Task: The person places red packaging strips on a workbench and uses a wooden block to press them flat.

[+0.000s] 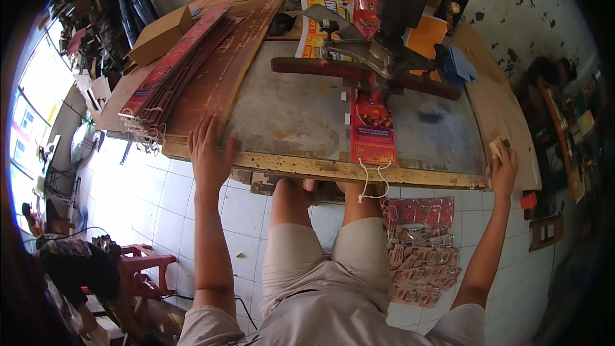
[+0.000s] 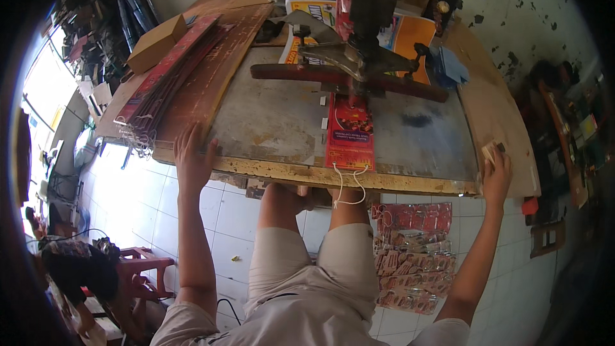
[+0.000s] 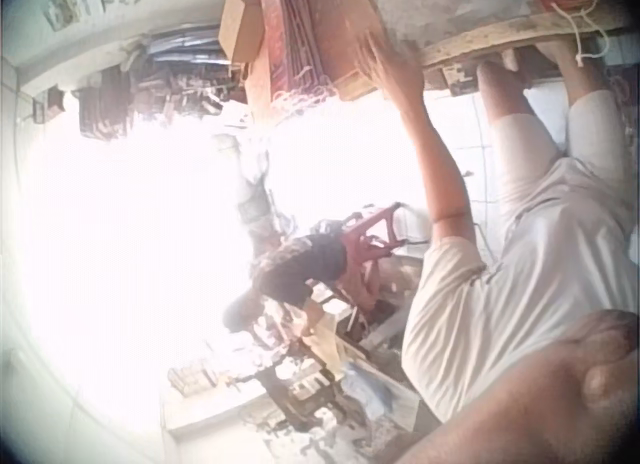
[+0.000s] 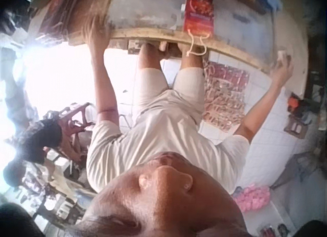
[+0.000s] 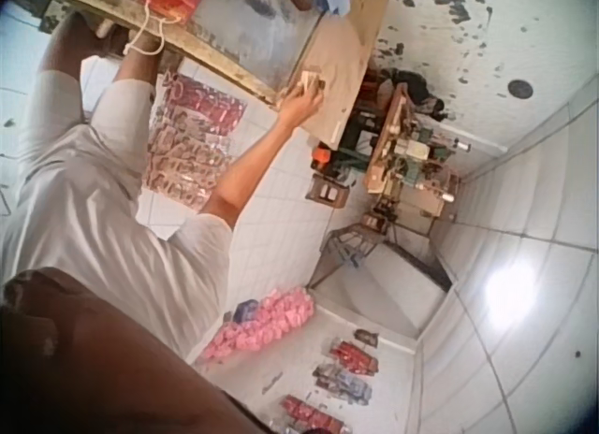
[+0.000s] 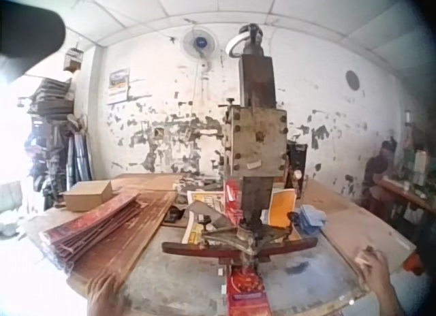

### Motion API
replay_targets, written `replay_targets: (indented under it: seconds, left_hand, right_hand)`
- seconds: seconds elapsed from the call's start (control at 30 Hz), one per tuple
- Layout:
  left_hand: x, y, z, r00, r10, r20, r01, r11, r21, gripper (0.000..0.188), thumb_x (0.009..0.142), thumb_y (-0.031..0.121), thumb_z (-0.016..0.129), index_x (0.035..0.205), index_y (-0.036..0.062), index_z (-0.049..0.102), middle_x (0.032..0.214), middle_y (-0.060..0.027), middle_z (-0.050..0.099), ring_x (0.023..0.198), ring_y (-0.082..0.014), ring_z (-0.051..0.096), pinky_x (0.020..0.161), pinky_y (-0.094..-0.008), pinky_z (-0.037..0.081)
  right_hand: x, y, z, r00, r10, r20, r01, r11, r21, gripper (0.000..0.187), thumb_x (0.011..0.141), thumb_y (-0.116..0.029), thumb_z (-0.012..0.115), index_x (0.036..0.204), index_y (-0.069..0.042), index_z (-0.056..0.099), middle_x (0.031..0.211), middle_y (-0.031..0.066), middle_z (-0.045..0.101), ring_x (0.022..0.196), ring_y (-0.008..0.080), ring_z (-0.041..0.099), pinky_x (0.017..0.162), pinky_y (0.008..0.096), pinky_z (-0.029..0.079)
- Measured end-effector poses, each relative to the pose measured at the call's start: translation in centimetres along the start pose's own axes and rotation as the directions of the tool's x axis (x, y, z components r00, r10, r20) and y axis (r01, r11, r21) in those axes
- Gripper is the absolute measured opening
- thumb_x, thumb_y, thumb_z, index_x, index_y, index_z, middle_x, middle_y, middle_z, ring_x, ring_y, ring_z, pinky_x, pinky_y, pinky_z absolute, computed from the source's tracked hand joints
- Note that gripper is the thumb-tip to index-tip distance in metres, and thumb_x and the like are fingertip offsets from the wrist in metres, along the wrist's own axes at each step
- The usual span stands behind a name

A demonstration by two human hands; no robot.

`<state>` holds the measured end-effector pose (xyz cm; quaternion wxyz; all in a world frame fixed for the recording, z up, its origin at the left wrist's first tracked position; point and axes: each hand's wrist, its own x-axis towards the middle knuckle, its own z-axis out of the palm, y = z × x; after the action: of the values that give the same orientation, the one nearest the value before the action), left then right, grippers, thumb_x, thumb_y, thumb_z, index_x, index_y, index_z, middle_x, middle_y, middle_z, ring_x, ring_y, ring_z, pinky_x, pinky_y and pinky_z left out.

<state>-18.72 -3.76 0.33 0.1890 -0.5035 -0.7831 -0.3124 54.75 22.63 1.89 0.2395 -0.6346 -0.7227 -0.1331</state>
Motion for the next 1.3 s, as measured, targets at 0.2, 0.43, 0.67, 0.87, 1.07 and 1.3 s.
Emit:
replay_targets:
  seconds: [0.2,0.43,0.67,0.87,1.07,1.3]
  left_hand:
    - [1.7,-0.9,0.5,0.996,0.037,0.087,-0.037,0.999,-0.008,0.058,0.1,0.029,0.081,0.151,0.0056,0.069,0.154,-0.0171,0.069,0.148,-0.0398,0.058,0.126,-0.0549,0.04]
    - [3.6,0.5,1.8,0.996,0.013,0.091,-0.011,1.0,-0.02,0.063,0.096,0.031,0.084,0.152,0.0059,0.069,0.152,-0.0164,0.07,0.146,-0.0383,0.061,0.124,-0.0532,0.041]
    - [5.5,2.0,1.2,0.984,0.077,0.162,-0.041,0.976,-0.212,0.068,0.091,0.014,0.089,0.156,0.0096,0.068,0.129,-0.0136,0.073,0.13,-0.0337,0.068,0.119,-0.0502,0.047]
    - [5.7,1.6,2.1,0.986,-0.033,0.166,0.107,0.882,-0.458,0.077,0.091,-0.007,0.083,0.163,0.0125,0.063,0.12,-0.0097,0.072,0.104,-0.017,0.073,0.094,-0.0366,0.063]
    - [5.7,7.5,-2.2,0.979,-0.017,0.202,0.188,0.449,-0.874,0.071,0.096,-0.009,0.08,0.163,0.0046,0.06,0.118,-0.0064,0.073,0.105,-0.0131,0.072,0.085,-0.0311,0.066]
    - [4.9,16.0,-6.9,0.865,0.305,0.399,0.383,0.113,-0.917,0.074,0.096,-0.007,0.082,0.164,-0.0002,0.055,0.122,-0.0077,0.073,0.113,-0.0146,0.071,0.086,-0.0294,0.066]
  right_hand:
    - [0.2,-0.5,-0.5,1.0,0.019,-0.016,-0.016,0.984,0.177,0.041,0.111,-0.018,0.071,0.15,-0.005,0.067,0.147,0.0208,0.066,0.14,0.043,0.062,0.119,0.0519,0.051]
    - [-8.0,-19.3,-4.8,0.956,-0.266,-0.123,0.289,0.791,0.539,0.039,0.105,-0.015,0.08,0.143,-0.011,0.075,0.147,0.0146,0.069,0.138,0.036,0.066,0.118,0.0477,0.053]
    - [-11.0,-29.5,-4.5,0.823,-0.562,-0.079,0.455,0.57,0.684,0.044,0.093,-0.006,0.087,0.135,-0.01,0.079,0.147,0.0118,0.068,0.135,0.0374,0.066,0.112,0.0508,0.058]
    - [-10.2,-30.5,-4.8,0.819,-0.573,-0.031,0.432,0.581,0.69,0.045,0.097,-0.02,0.087,0.139,-0.009,0.076,0.151,0.013,0.066,0.141,0.0389,0.062,0.117,0.0544,0.053]
    - [-10.0,-30.3,-6.8,0.845,-0.5,-0.188,0.487,0.576,0.656,0.062,0.101,-0.04,0.085,0.151,-0.008,0.069,0.162,0.0184,0.058,0.148,0.0411,0.056,0.123,0.0558,0.045]
    - [-7.4,-37.1,-8.5,0.925,-0.372,-0.083,0.107,0.045,0.993,0.077,0.104,-0.031,0.085,0.166,0.0,0.051,0.159,0.021,0.06,0.145,0.0335,0.06,0.123,0.0492,0.046]
